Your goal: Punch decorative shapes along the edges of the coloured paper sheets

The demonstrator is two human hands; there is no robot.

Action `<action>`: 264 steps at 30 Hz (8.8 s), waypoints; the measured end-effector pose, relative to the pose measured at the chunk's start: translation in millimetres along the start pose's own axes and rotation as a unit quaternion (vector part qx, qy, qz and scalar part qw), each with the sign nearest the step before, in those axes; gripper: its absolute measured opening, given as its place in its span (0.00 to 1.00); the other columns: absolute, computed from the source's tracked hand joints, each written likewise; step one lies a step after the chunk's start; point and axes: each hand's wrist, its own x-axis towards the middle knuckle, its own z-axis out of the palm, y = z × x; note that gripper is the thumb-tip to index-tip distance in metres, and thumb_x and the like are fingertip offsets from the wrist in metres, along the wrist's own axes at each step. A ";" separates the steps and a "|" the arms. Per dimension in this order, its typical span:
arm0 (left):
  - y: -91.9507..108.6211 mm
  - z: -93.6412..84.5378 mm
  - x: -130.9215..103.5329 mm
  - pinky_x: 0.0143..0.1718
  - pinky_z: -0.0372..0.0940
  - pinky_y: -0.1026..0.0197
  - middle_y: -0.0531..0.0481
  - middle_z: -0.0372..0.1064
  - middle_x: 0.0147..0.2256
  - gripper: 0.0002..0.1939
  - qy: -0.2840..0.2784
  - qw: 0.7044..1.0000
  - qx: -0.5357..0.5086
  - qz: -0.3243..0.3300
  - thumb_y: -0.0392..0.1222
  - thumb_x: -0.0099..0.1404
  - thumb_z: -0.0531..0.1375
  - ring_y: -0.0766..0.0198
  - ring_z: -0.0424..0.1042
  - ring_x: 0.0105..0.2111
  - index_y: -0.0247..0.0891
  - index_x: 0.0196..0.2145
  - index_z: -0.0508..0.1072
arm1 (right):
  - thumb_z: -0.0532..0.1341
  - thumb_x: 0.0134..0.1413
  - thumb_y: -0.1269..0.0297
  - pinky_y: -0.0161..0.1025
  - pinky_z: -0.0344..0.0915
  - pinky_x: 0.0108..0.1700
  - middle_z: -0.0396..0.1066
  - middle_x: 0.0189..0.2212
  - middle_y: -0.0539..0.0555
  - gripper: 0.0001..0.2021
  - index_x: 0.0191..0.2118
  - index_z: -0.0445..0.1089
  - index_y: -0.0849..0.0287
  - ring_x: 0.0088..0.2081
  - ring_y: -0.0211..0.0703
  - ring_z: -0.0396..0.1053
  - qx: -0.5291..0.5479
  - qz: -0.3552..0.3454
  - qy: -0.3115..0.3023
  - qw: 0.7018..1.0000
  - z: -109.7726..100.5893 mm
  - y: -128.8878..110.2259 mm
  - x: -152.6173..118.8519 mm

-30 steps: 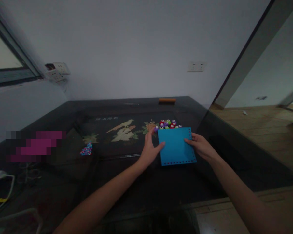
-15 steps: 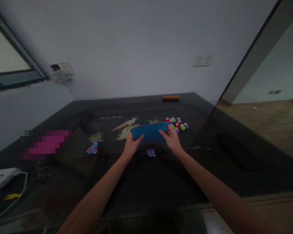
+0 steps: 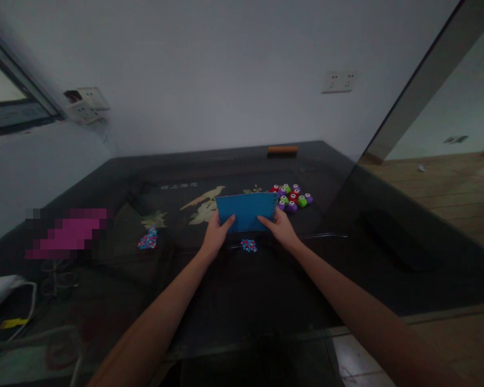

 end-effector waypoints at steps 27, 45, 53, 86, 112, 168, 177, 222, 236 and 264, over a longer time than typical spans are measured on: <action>36.2 -5.9 -18.0 0.46 0.67 0.45 0.39 0.69 0.50 0.31 -0.170 0.971 -0.018 -0.164 0.48 0.52 0.67 0.47 0.71 0.46 0.38 0.52 0.66 | 0.68 0.41 0.61 0.50 0.73 0.39 0.76 0.35 0.55 0.15 0.39 0.72 0.58 0.34 0.49 0.74 0.004 0.172 -0.167 0.971 -30.8 -61.3 -5.7; 39.6 -7.0 -25.2 0.11 0.49 0.69 0.59 0.60 0.14 0.17 -0.245 0.951 0.123 -0.140 0.55 0.59 0.59 0.72 0.56 0.11 0.38 0.30 0.62 | 0.68 0.44 0.64 0.45 0.73 0.40 0.75 0.39 0.56 0.17 0.42 0.70 0.59 0.37 0.45 0.73 0.041 0.195 -0.174 0.964 -33.3 -72.8 -7.2; 35.7 -12.3 -15.3 0.10 0.48 0.68 0.58 0.57 0.11 0.21 -0.077 0.994 0.065 -0.039 0.57 0.58 0.59 0.72 0.55 0.09 0.39 0.22 0.59 | 0.60 0.53 0.52 0.37 0.71 0.33 0.74 0.31 0.54 0.13 0.34 0.67 0.59 0.31 0.40 0.74 0.065 0.099 -0.106 0.987 -32.8 -74.8 -7.0; 40.1 -9.8 -20.7 0.13 0.53 0.65 0.55 0.56 0.10 0.23 -0.082 0.992 0.096 -0.005 0.56 0.59 0.58 0.70 0.57 0.11 0.40 0.16 0.58 | 0.64 0.46 0.58 0.37 0.68 0.26 0.70 0.24 0.50 0.11 0.31 0.64 0.57 0.25 0.39 0.72 0.069 0.080 -0.037 0.994 -10.7 -72.0 -14.2; 35.6 -11.9 -19.2 0.13 0.53 0.66 0.56 0.57 0.12 0.21 -0.062 0.994 0.088 -0.007 0.56 0.59 0.59 0.70 0.58 0.11 0.40 0.19 0.59 | 0.64 0.46 0.57 0.37 0.68 0.27 0.71 0.25 0.50 0.12 0.30 0.63 0.57 0.25 0.39 0.72 0.050 0.081 -0.055 0.994 -9.2 -70.1 -15.6; 33.3 -10.2 -19.3 0.14 0.55 0.66 0.57 0.57 0.12 0.21 -0.051 0.993 0.100 0.024 0.56 0.59 0.58 0.70 0.58 0.11 0.40 0.19 0.58 | 0.65 0.46 0.60 0.37 0.69 0.28 0.74 0.27 0.52 0.11 0.33 0.68 0.61 0.25 0.38 0.72 0.014 0.108 -0.133 0.985 0.6 -55.7 -19.7; 37.5 -7.0 -20.4 0.13 0.54 0.66 0.58 0.57 0.12 0.21 -0.053 0.994 0.093 0.018 0.56 0.58 0.59 0.71 0.57 0.10 0.40 0.19 0.58 | 0.66 0.45 0.59 0.39 0.69 0.30 0.73 0.24 0.51 0.11 0.32 0.68 0.61 0.25 0.39 0.72 0.020 0.117 -0.140 0.983 2.2 -52.5 -20.5; 29.4 -6.8 -21.5 0.15 0.55 0.66 0.58 0.57 0.12 0.21 -0.031 0.994 0.106 0.016 0.55 0.60 0.58 0.70 0.58 0.12 0.39 0.18 0.59 | 0.66 0.46 0.58 0.37 0.68 0.30 0.73 0.25 0.52 0.12 0.30 0.70 0.62 0.27 0.39 0.72 -0.005 0.149 -0.212 0.966 14.3 -47.2 -29.5; 33.7 -7.0 -20.2 0.16 0.57 0.65 0.57 0.57 0.13 0.21 -0.012 0.991 0.133 0.021 0.55 0.60 0.57 0.69 0.59 0.13 0.41 0.18 0.58 | 0.67 0.42 0.58 0.37 0.69 0.27 0.70 0.29 0.51 0.22 0.44 0.63 0.57 0.29 0.42 0.72 0.008 0.144 -0.136 0.980 6.3 -47.1 -20.0; 21.4 1.8 -15.0 0.41 0.68 0.55 0.45 0.73 0.37 0.19 0.114 0.977 0.166 0.067 0.47 0.53 0.65 0.56 0.74 0.36 0.36 0.41 0.69 | 0.64 0.46 0.57 0.48 0.68 0.45 0.76 0.35 0.55 0.13 0.36 0.73 0.61 0.38 0.51 0.73 -0.115 -0.005 0.001 0.993 1.6 -3.8 -7.9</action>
